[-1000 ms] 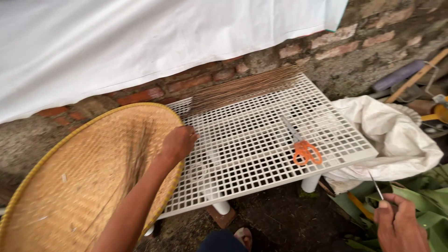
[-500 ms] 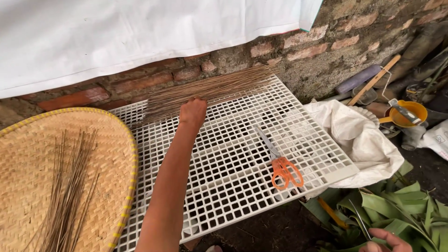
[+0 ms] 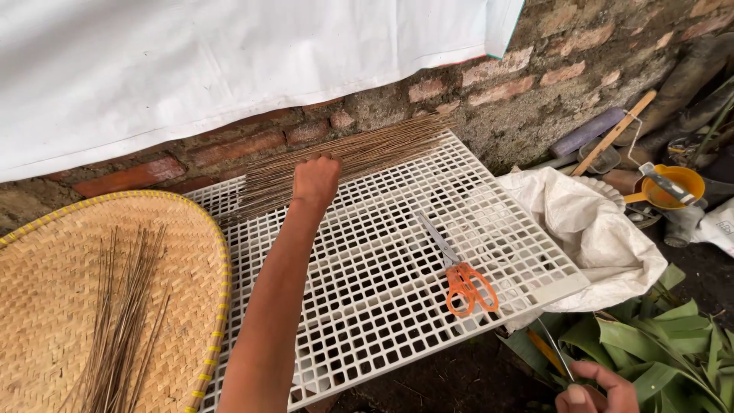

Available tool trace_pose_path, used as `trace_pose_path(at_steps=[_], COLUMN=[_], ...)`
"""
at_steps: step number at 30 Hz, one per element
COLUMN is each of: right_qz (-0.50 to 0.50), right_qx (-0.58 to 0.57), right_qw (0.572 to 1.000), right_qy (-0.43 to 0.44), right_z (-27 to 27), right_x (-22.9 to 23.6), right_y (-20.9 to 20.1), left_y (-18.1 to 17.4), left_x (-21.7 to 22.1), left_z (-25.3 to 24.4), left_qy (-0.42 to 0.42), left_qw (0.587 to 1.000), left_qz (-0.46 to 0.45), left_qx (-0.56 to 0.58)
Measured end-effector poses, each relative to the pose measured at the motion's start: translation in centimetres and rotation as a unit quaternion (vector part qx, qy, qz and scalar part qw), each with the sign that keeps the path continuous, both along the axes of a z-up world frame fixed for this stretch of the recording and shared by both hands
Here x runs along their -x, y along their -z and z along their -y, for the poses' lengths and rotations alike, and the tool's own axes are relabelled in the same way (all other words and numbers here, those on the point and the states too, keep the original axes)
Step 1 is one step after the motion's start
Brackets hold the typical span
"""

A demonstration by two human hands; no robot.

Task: Stripping leaves from palm leaf midribs using a knife to prepare broom bristles

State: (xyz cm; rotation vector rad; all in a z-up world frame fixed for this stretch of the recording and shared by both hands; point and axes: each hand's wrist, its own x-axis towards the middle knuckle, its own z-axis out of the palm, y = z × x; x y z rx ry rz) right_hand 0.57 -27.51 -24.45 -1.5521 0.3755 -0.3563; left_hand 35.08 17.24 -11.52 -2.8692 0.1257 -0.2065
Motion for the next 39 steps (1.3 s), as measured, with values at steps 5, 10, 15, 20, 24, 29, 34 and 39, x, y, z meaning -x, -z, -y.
trace_pose_path(at_steps=[5, 10, 15, 20, 24, 29, 34, 39], right_qz=[-0.059, -0.066, -0.093, -0.226, -0.206, -0.173, -0.131, -0.084], right_qx=[0.088, 0.218, 0.318, 0.313, 0.309, 0.330, 0.321, 0.308], right_qw=[0.992, 0.973, 0.942, 0.920, 0.927, 0.927, 0.937, 0.947], right_qy=[0.066, 0.041, 0.051, -0.073, -0.054, -0.054, -0.043, -0.029], right_z=[-4.6, -5.4, -5.4, -3.4, -3.8, -3.6, -4.5, -5.7], right_x=[0.9, 1.6, 2.6, 3.2, 3.4, 3.3, 3.3, 4.5], right_y=[-7.5, -9.8, -12.1, -12.9, -13.9, -13.1, -12.9, -15.3], left_y=[-1.9, -4.9, -8.9, -10.4, -14.5, -16.7, -19.2, -21.7], left_x=[-0.2, -0.6, 3.6, 5.4, 8.1, 10.0, 13.9, 21.1], left_z=[-0.2, 0.1, 1.5, 1.1, 1.4, 1.9, 2.8, 6.4], left_qy=[0.065, 0.072, 0.057, 0.080, 0.107, 0.130, 0.094, 0.086], left_qw=[0.988, 0.969, 0.975, 0.955, 0.912, 0.818, 0.733, 0.497], left_qz=[0.131, 0.197, 0.165, 0.226, 0.225, 0.243, 0.189, 0.123], left_qx=[0.047, 0.129, 0.138, 0.175, 0.326, 0.506, 0.646, 0.855])
